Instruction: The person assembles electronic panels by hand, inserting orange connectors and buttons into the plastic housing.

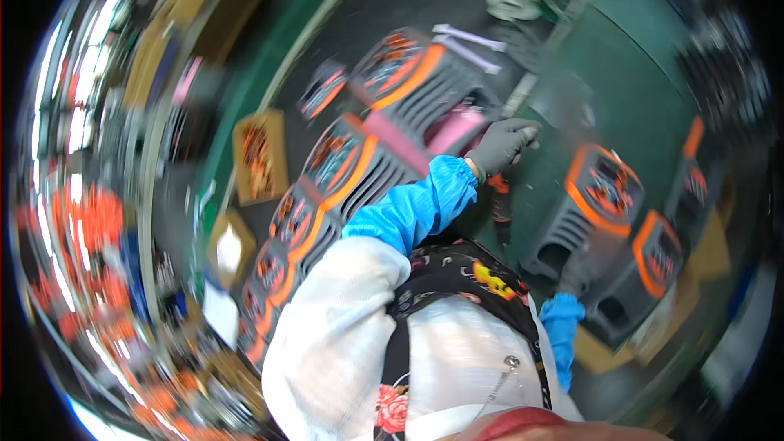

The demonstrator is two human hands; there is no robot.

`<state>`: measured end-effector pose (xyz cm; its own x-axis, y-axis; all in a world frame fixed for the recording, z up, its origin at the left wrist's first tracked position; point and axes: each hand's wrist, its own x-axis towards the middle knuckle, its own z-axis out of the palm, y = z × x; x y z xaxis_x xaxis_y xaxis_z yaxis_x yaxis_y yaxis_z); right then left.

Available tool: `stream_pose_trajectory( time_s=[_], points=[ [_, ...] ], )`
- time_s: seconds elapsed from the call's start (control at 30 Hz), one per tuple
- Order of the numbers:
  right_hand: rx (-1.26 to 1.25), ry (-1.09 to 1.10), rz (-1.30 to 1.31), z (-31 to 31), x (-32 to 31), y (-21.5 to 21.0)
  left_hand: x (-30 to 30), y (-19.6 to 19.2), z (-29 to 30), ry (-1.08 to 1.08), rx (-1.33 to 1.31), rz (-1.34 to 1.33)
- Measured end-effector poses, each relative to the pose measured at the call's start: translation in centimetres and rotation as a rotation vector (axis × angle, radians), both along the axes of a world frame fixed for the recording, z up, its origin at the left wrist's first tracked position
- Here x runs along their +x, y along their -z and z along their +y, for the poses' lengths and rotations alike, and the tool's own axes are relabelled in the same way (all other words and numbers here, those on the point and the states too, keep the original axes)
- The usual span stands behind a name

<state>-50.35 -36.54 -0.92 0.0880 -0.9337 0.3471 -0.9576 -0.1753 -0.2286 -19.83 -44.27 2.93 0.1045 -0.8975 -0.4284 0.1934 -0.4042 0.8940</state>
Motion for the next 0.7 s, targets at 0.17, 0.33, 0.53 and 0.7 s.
stream_pose_trajectory(
  time_s=[0.17,0.33,0.53,0.7],
  points=[
    [-0.16,-0.123,0.074,-0.4,-2.3,2.6,13.7,-4.0,9.2,-0.539,-0.006,-0.053],
    [-0.179,-0.119,0.081,-0.8,-2.3,3.2,31.4,1.2,23.5,-0.926,-0.104,-0.711],
    [-0.212,-0.118,0.135,-1.5,-3.2,3.4,38.2,0.7,37.0,-0.76,0.882,-1.199],
    [-0.096,-0.006,0.204,-1.8,-3.1,3.3,39.6,2.7,38.4,-0.664,0.837,-1.214]
  ],
)
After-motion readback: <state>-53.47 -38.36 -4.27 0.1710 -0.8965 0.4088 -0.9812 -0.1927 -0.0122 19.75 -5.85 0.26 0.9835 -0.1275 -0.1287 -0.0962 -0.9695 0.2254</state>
